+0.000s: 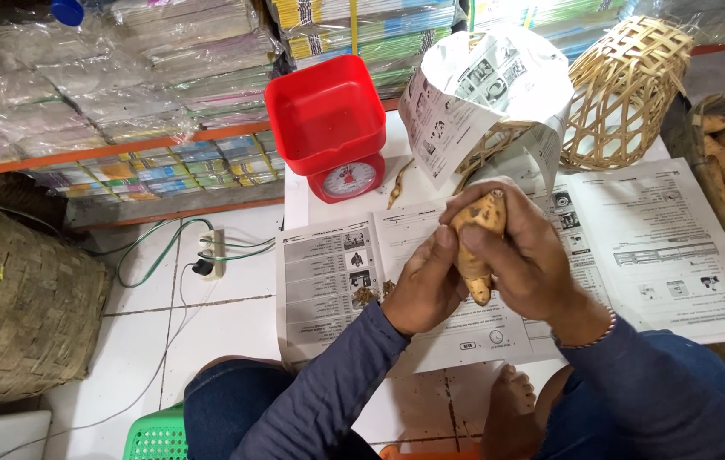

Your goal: Preparing a woven basket with newspaper lining and inspecting sweet potatoes.

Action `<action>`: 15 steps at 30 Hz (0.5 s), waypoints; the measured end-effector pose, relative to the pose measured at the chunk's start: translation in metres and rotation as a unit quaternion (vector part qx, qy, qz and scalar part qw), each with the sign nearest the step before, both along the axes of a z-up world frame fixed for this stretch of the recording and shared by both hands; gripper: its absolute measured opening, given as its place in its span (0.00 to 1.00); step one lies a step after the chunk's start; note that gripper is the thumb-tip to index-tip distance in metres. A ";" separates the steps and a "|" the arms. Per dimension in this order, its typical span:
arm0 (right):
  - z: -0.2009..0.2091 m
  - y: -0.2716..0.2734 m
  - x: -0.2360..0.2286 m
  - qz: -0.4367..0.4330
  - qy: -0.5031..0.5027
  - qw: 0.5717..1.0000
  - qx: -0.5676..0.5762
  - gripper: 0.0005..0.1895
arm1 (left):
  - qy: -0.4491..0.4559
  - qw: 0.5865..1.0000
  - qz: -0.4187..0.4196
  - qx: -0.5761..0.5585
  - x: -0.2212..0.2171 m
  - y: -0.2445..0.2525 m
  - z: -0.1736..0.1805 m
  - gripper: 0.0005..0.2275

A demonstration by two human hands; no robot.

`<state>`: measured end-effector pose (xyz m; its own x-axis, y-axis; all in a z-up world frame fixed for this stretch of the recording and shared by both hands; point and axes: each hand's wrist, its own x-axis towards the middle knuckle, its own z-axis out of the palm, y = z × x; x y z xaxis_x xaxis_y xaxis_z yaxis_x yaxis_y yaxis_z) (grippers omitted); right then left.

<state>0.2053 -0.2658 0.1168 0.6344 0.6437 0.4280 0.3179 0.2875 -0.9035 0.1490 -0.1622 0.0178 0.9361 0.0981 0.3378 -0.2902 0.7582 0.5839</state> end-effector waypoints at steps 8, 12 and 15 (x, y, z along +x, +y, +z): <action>0.009 0.010 -0.007 -0.148 0.081 0.984 -0.059 0.29 | -0.001 1.000 0.006 0.002 -0.002 -0.005 0.009 0.20; 0.002 0.012 -0.011 -0.085 0.080 0.991 -0.061 0.22 | 0.008 0.994 0.012 0.111 -0.003 0.009 0.032 0.28; -0.009 0.010 -0.011 -0.125 -0.010 0.991 -0.038 0.13 | 0.000 0.993 0.058 0.105 -0.012 0.002 0.043 0.28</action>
<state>0.1942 -0.2562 0.1083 0.7705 0.4975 0.3986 0.3886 0.1291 -0.9123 0.1371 -0.1603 0.0604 0.9225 0.1325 0.3625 -0.3686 0.5804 0.7261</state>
